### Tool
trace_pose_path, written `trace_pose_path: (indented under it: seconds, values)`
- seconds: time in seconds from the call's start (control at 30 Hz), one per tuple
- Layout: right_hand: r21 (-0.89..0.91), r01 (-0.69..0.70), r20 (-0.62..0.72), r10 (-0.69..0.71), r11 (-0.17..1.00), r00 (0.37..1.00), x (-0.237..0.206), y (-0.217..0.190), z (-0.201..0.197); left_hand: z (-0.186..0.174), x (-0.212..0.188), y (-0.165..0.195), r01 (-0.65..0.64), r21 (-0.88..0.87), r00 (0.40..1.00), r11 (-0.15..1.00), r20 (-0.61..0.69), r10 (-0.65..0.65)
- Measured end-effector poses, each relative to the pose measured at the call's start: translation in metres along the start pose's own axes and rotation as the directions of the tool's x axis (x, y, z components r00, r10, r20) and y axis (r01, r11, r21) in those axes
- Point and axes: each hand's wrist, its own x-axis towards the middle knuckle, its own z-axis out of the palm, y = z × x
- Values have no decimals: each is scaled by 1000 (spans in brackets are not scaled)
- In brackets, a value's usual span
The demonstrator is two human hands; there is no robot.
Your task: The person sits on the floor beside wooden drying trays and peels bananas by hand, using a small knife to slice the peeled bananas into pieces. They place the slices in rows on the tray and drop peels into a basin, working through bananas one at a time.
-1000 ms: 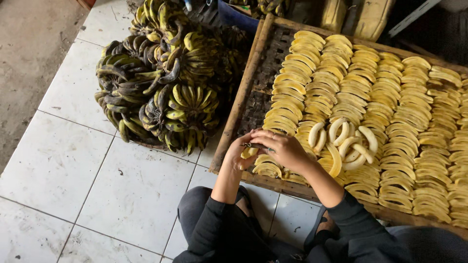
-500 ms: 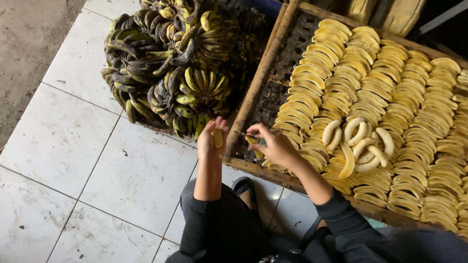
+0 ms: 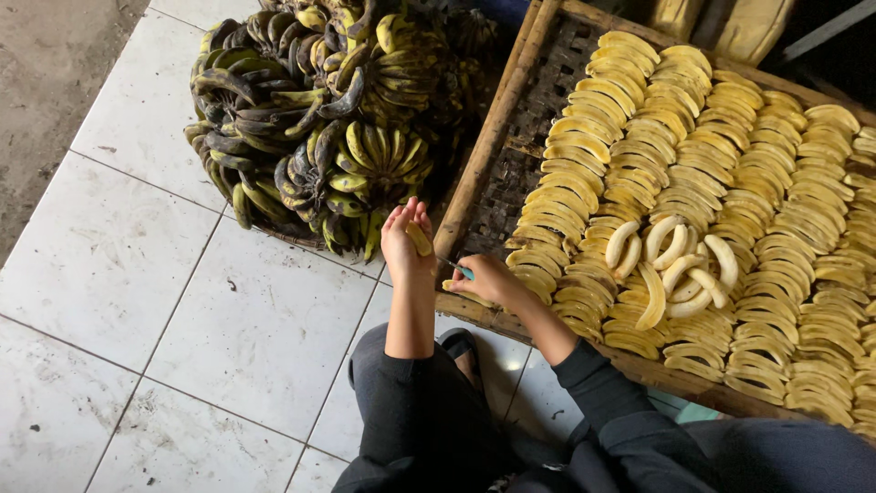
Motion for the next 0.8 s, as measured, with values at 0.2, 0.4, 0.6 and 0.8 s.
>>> trace_pose_path:
  seconds: [0.2, 0.4, 0.6, 0.8]
  values:
    - [-5, 47, -45, -47, 999, 998, -4, -8, -2, 9, -7, -1, 29, 15, 999, 999, 28, -30]
    - [742, -128, -155, 354, 658, 922, -16, -18, -28, 33, -39, -25, -69, 364, 980, 929, 197, -5]
    - [907, -22, -108, 283, 421, 953, -24, -25, -58, 51, -64, -50, -85, 569, 932, 818, 335, -136]
    - [650, -84, -34, 139, 755, 990, -26, 1, -48, 59, -57, -33, -229, 781, 973, 581, 194, 122]
